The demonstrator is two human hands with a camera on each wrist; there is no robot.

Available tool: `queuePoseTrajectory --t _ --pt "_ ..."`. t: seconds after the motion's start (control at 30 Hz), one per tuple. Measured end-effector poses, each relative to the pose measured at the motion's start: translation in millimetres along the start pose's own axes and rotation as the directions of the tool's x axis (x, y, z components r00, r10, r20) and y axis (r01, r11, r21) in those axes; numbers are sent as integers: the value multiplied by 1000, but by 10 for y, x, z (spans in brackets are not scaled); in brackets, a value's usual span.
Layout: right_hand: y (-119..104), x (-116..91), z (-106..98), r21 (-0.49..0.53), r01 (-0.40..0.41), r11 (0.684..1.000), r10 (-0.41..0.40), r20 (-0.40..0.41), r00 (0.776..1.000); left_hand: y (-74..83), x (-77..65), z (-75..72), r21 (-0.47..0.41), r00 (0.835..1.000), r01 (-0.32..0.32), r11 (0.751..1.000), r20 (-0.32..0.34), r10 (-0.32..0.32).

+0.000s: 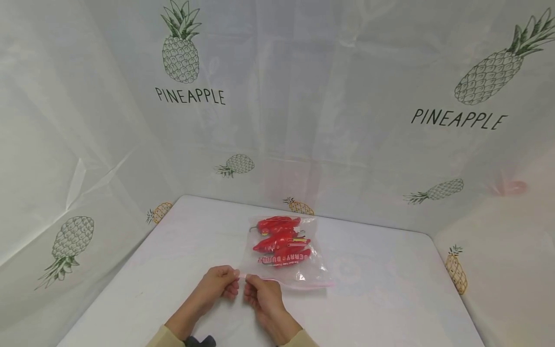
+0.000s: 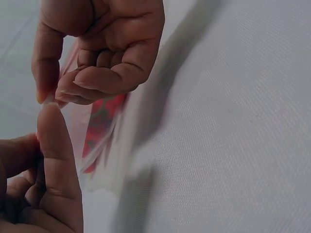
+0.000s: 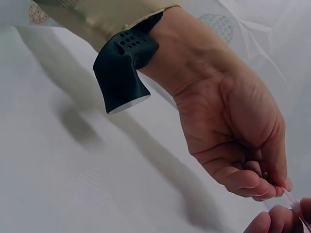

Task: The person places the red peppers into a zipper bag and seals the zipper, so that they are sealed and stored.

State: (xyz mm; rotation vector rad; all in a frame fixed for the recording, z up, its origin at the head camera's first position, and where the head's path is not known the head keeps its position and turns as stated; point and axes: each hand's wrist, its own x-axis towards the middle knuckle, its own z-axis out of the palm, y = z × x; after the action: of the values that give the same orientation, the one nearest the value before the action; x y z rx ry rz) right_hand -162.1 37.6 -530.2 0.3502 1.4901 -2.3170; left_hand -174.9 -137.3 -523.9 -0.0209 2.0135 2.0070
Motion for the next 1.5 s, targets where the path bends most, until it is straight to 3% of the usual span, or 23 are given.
queuePoseTrajectory --t 0.17,0.33,0.57,0.8,1.5 --pt "-1 -14 -8 26 -13 1000 12 38 999 -14 -1 -1 -54 998 40 998 47 -38" --pt "-3 -7 -18 66 -50 997 43 96 994 -28 6 -1 -82 996 43 996 84 -36" --pt "-32 12 -32 67 -62 996 54 114 992 -19 12 5 -65 997 33 997 78 -28" --pt "-71 2 -46 60 -66 996 61 90 994 0 -1 22 -54 999 2 999 53 0" --pt "-95 -3 -68 51 -36 998 33 50 998 11 10 45 -52 1000 -13 999 1 13"
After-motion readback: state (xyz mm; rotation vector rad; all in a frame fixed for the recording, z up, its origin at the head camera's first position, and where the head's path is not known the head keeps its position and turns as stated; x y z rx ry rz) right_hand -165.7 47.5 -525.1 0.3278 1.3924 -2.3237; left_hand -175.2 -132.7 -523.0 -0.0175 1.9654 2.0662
